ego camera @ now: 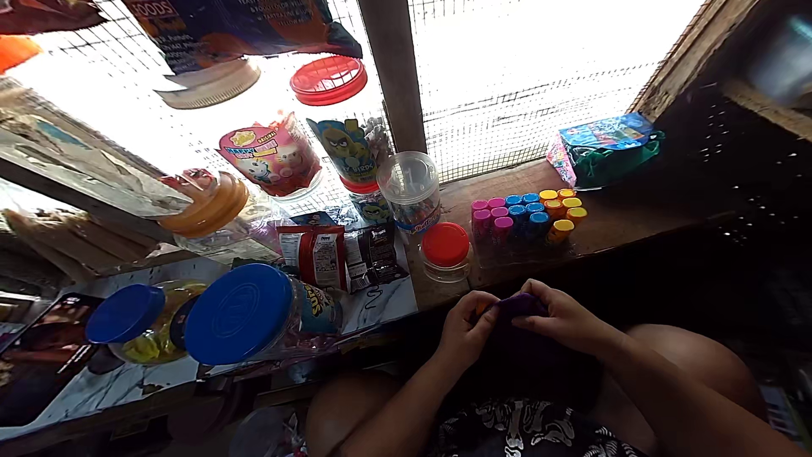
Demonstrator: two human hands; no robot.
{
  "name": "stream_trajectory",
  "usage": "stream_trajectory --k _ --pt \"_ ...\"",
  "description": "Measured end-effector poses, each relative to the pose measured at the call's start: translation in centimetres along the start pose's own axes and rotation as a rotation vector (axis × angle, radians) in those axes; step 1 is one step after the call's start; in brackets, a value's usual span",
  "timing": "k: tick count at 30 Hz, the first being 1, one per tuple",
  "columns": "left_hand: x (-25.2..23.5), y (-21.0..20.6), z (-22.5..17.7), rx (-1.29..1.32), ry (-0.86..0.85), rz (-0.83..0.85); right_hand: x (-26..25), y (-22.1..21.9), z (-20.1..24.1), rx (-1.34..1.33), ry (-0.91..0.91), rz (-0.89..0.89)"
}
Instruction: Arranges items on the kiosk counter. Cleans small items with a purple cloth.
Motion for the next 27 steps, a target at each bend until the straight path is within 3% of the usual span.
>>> stream_trajectory --k 4,9,18,21,24,27 --pt "0.0 0.2 0.0 0.030 0.009 -0.024 0.0 0.1 0.0 -0.006 -0.024 0.014" --pt "0.2 0.2 -0.7 -0.137 -0.126 -0.037 0.2 0.5 -0.6 0.049 -0.070 -0.030" --pt "0.2 0.1 -0.4 -0.122 -0.092 -0.030 0.0 0.4 -0.4 0.081 -0.100 0.040" --pt "0.3 0.3 -0.5 -0.109 -0.111 -0.044 0.0 0.0 -0.3 0.042 -0.034 0.057" --pt "0.2 0.3 -0.8 -0.085 -0.120 -0.029 -0.1 0.3 0.3 0.056 0.084 -0.025" --pt "0.2 0.1 -0.8 -0.093 -0.081 0.004 0.0 1.1 0.4 0.087 0.086 -0.109"
Point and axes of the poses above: each hand's wrist, its own x-axis away from the middle knuckle, its own y-axis out of the back of the hand, z = x × y, the point moved 8 cm from there along -x, towards the middle knuckle, and after that the axes turned 11 degrees about y, right-handed, at the moved point
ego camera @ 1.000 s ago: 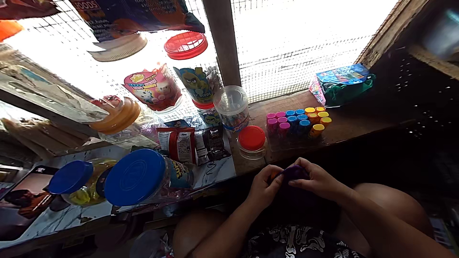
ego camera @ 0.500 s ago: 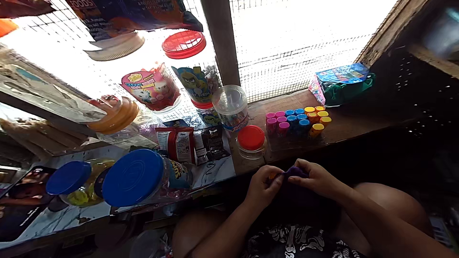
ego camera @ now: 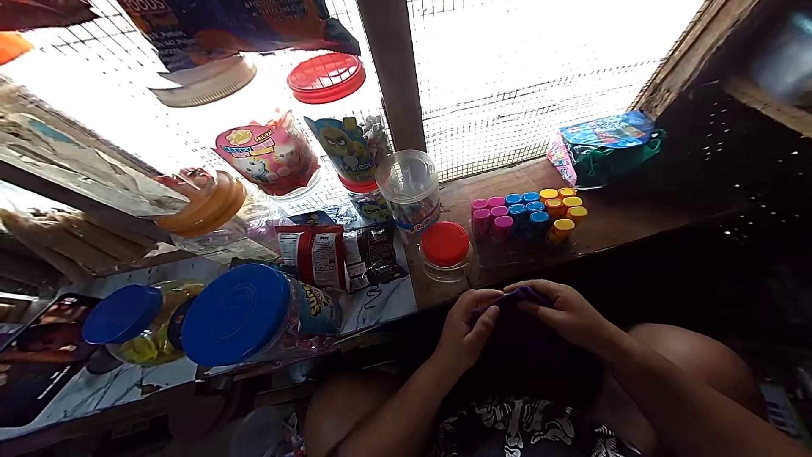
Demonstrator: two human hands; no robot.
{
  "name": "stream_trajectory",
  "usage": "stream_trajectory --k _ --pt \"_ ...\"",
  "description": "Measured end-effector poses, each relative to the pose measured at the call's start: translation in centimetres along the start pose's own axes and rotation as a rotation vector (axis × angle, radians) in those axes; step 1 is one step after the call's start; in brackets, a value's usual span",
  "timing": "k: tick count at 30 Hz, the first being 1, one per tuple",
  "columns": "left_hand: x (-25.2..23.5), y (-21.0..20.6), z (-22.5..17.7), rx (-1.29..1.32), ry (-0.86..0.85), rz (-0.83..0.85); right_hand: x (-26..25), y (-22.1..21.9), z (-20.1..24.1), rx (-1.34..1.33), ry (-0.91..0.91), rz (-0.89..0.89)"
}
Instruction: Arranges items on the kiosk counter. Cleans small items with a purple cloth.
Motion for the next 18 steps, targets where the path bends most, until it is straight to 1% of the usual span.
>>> stream_trajectory --k 3,6,12,15,18 --pt "0.0 -0.2 0.1 0.027 0.029 0.027 -0.1 0.3 0.1 -0.012 -0.009 -0.037" --pt "0.1 -0.2 0.1 0.047 0.011 0.033 -0.1 0.3 0.2 -0.046 -0.032 -0.046" --pt "0.2 -1.2 0.3 0.228 0.002 0.125 -0.1 0.1 0.0 -0.136 -0.045 -0.063" --pt "0.2 -1.5 0.5 0.259 0.039 0.118 0.0 -0.5 -0.3 -0.063 -0.017 -0.060" --pt "0.2 -1.4 0.5 0.320 0.031 0.111 -0.1 -0.8 0.0 -0.032 0.078 -0.094"
Point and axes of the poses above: each hand's wrist, its own x-axis away from the middle knuckle, its own y-axis out of the back of the hand, z = x × y, the point moved 8 cm from there along -x, towards the middle knuckle, and after that the axes turned 11 degrees about y, right-handed, at the moved point
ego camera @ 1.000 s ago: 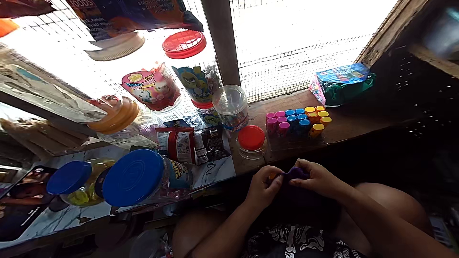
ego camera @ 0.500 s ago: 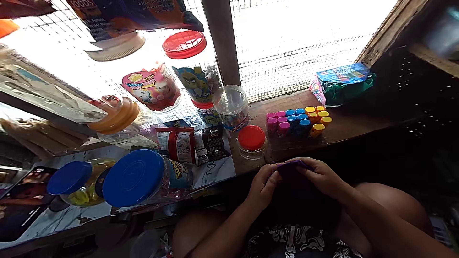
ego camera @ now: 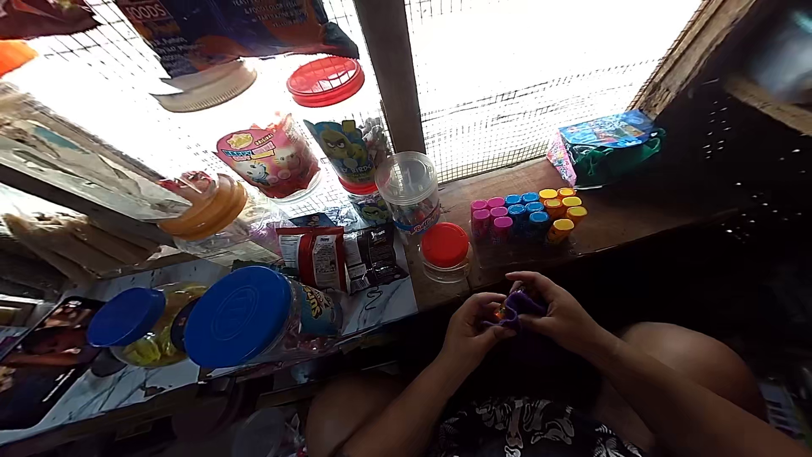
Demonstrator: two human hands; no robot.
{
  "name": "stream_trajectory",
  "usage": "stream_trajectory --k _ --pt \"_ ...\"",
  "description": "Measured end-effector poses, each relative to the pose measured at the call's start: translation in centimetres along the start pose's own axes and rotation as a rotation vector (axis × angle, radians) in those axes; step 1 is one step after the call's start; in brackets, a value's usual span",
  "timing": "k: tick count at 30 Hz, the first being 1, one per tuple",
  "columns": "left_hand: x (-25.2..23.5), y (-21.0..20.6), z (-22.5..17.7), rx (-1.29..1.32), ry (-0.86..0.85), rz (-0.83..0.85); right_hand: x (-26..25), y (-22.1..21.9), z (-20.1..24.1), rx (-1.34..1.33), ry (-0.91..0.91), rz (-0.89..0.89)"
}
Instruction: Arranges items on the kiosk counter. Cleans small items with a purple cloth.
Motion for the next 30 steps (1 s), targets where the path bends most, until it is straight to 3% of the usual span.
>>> stream_trajectory --k 10,19,26,30 --pt "0.2 0.3 -1.4 0.002 -0.160 -0.039 -0.2 1.2 2.4 -0.120 0.145 -0.189" --pt "0.8 1.2 -2.6 -0.067 -0.184 -0.180 0.0 0.5 1.6 -0.465 -0.025 -0.272" --pt "1.4 0.9 -3.8 -0.344 -0.295 -0.211 0.0 -0.2 1.5 -0.335 -0.011 -0.251" --pt "1.1 0.7 -3.5 -0.249 -0.219 -0.145 0.2 0.4 2.1 -0.206 0.034 -0.328"
Point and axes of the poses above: each hand's wrist, its own x-axis away from the middle knuckle, its own y-axis out of the back of the hand, z = x × y, the point moved 8 cm from there along -x, towards the middle knuckle, and after that the axes turned 11 degrees about y, right-handed, at the moved point
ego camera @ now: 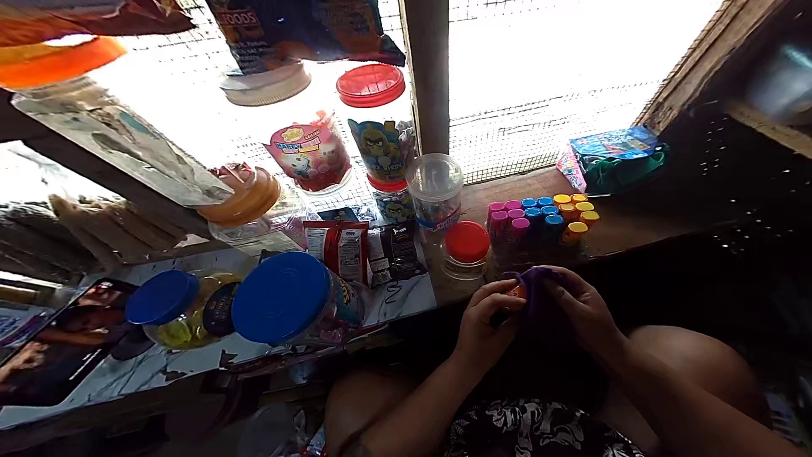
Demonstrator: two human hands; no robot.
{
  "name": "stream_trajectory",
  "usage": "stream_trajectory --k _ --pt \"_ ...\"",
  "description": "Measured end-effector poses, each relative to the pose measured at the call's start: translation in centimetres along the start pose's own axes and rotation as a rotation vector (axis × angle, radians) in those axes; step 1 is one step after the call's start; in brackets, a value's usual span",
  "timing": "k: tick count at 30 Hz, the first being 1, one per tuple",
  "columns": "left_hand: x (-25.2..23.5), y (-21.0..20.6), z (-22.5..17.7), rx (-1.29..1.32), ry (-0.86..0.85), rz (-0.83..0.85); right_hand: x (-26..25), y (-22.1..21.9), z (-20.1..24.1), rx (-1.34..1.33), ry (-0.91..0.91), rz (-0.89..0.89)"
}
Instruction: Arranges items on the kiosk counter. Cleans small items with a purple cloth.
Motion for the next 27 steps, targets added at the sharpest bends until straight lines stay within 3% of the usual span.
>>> stream_trajectory --k 3,8,20,27 --pt "-0.2 -0.1 0.5 0.138 0.092 0.041 0.0 0.1 1.1 0.041 0.099 -0.015" --pt "-0.1 -0.5 1.1 0.315 0.393 0.101 0.1 -0.3 2.2 0.090 0.202 0.048" --pt "0.8 -1.1 1.7 0.568 0.630 0.115 0.2 -2.3 3.7 0.449 0.238 0.171" --pt "1.1 -1.9 2.0 0.696 0.705 0.209 0.4 -2.0 5.6 0.544 0.398 0.157"
Point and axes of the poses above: each hand's wrist, its own x-axis away from the middle knuckle, its own y-axis out of the back of the hand, z = x × y, the point moved 8 cm from there along -x, towards the middle knuckle, and after that the axes turned 11 degrees about y, right-handed, at the moved point
